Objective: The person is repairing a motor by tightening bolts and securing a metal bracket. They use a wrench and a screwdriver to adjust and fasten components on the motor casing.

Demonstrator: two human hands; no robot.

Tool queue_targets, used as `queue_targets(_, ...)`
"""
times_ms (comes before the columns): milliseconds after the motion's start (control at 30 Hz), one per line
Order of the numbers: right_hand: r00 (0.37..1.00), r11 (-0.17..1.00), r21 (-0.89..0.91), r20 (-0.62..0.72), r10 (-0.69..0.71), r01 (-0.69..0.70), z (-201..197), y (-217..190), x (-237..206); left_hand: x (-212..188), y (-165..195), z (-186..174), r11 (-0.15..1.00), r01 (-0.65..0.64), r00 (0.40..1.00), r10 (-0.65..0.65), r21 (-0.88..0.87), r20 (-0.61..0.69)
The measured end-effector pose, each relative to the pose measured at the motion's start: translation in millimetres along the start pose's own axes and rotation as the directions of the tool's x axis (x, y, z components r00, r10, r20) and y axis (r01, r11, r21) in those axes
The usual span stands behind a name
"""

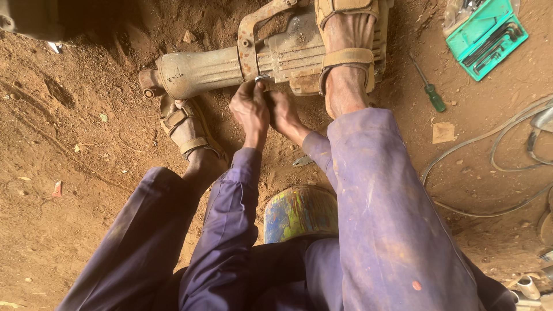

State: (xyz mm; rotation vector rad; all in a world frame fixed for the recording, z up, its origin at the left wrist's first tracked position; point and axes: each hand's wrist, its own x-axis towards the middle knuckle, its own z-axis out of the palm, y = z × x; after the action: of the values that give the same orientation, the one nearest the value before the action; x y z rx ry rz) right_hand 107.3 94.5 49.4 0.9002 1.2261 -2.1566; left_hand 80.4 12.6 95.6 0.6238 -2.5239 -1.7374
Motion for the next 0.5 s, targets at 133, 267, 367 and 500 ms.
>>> queue_targets(133, 0.978, 0.936, 0.289, 0.003, 0.210, -0.202, 5, -2, -5, 8, -7, -4, 0.890, -0.186, 0.982, 0.180, 0.416, 0.054)
queue_targets(267, 0.962, 0.838, -0.477, -0.073, 0.261, -0.264, -8, -6, -34, 11, -17, -7, 0.783, -0.260, 0.966, 0.212, 0.565, 0.151)
queue_targets(367, 0.961, 0.680, -0.700, -0.037, 0.273, -0.219, -22, -2, -57, 8, -24, -7, 0.746, -0.208, 0.973, 0.091, 0.633, 0.212)
queue_targets(500, 0.959, 0.712, -0.665, -0.024, 0.284, -0.227, -42, 20, -72, 5, -28, -6, 0.806, -0.245, 0.970, 0.203, 0.539, 0.137)
